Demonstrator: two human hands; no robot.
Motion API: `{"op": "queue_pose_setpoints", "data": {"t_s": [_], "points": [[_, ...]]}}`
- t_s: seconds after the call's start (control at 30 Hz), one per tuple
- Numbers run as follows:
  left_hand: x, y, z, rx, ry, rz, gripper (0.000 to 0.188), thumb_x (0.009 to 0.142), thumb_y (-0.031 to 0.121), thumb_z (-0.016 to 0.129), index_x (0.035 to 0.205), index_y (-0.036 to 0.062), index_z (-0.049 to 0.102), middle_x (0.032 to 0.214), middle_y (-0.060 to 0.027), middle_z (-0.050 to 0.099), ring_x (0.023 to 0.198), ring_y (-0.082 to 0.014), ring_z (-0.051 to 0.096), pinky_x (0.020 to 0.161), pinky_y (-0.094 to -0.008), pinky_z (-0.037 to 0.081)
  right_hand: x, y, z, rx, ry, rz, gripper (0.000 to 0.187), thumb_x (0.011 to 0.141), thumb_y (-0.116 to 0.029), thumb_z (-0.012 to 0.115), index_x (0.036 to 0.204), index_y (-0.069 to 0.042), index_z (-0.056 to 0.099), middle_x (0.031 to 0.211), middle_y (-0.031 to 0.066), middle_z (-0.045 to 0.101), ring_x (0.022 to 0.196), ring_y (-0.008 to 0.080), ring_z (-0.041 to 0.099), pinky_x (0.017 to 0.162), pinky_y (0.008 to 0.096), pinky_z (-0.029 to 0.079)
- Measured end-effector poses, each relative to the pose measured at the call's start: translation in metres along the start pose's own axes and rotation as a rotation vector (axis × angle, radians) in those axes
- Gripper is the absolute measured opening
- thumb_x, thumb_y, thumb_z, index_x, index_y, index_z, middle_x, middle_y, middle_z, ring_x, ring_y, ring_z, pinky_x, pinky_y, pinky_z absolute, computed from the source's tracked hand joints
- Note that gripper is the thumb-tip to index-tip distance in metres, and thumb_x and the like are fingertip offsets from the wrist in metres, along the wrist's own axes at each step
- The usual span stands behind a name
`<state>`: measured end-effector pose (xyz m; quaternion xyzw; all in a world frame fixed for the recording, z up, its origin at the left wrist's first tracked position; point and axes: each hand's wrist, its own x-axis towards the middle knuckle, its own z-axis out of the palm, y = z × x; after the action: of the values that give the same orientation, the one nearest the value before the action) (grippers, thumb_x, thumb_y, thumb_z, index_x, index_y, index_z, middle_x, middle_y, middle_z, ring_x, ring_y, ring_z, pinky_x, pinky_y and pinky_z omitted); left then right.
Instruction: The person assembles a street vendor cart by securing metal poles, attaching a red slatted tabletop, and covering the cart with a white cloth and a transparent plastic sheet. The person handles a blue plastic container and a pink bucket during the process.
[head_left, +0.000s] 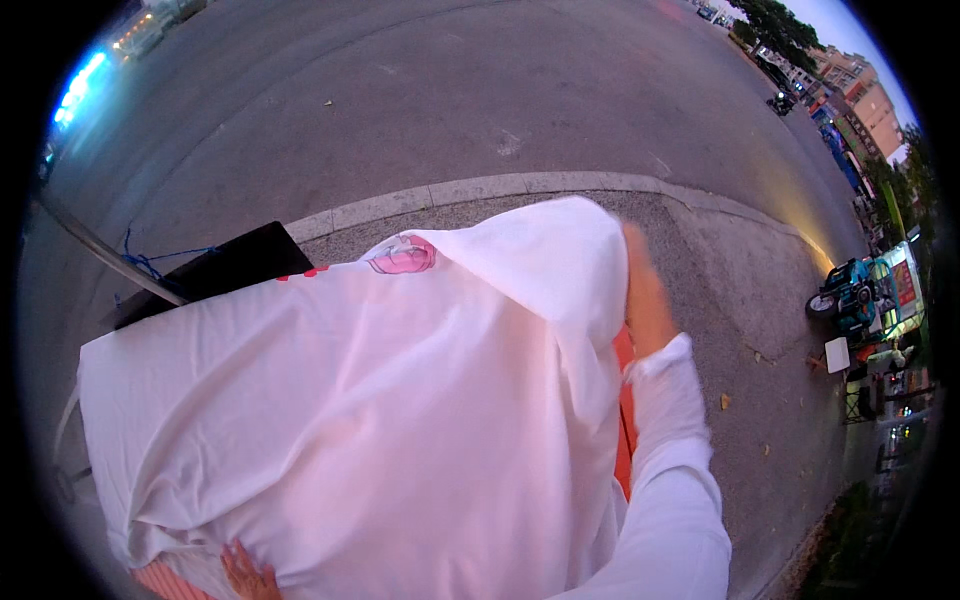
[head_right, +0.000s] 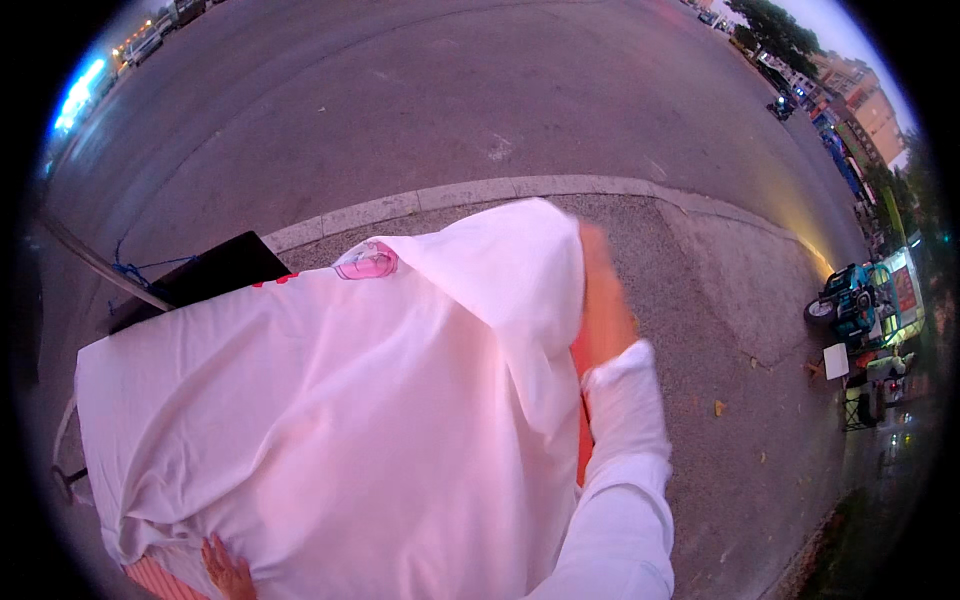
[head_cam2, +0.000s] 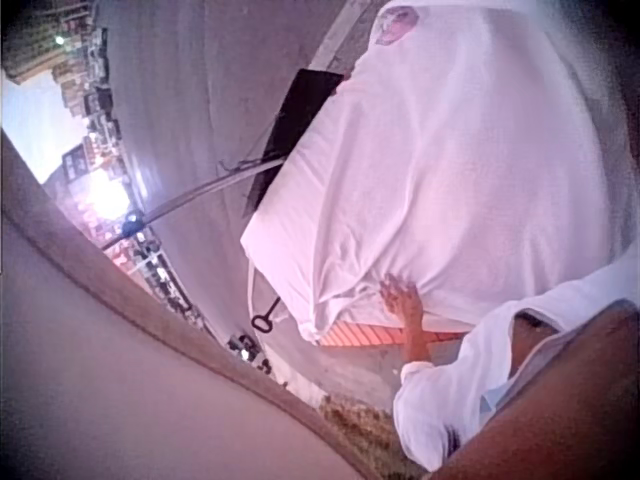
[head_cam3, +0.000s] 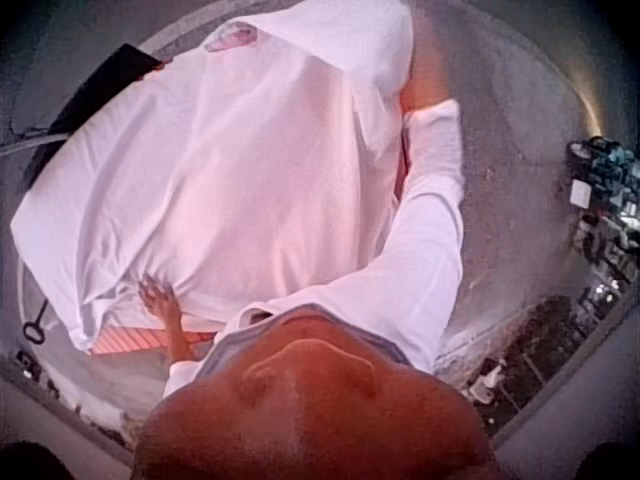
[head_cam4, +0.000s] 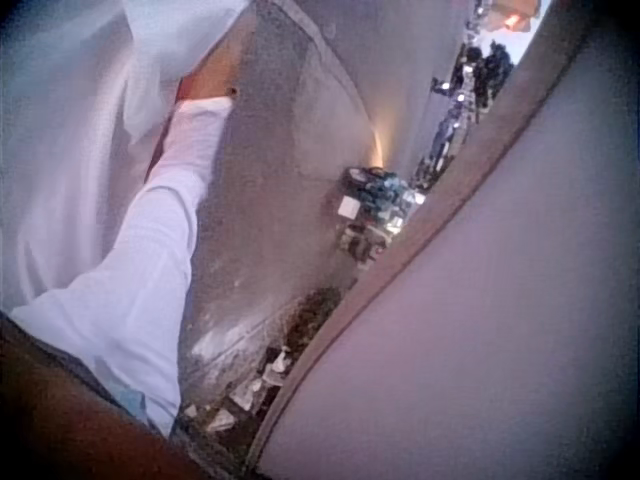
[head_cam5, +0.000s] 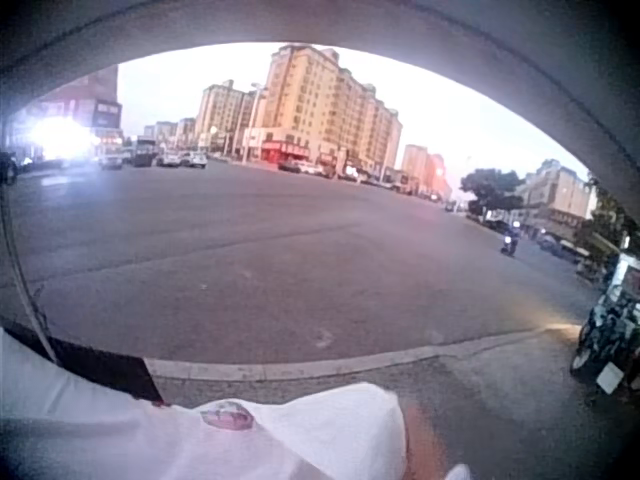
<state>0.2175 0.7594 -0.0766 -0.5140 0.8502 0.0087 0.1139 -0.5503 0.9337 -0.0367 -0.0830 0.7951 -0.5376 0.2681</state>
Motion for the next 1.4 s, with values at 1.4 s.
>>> {"op": "queue_pose_setpoints", "data": {"t_s": [1.4], "points": [[-0.146, 0.033, 0.008, -0.367, -0.031, 0.624, 0.066, 0.068, 0.034, 0.071, 0.126, 0.0128, 0.047, 0.138, -0.022, 0.026, 0.126, -0.0448, 0.023, 0.101, -0.0601, 0.018, -0.484, 0.263, 0.004, -0.994, 0.637, 0.326, 0.07, 0.087, -0.041, 0.051, 0.139, -0.003, 0.023, 0.143, 0.021, 0.023, 0.133, 0.0325, 0.022, 0.103, 0.0541, 0.018]]}}
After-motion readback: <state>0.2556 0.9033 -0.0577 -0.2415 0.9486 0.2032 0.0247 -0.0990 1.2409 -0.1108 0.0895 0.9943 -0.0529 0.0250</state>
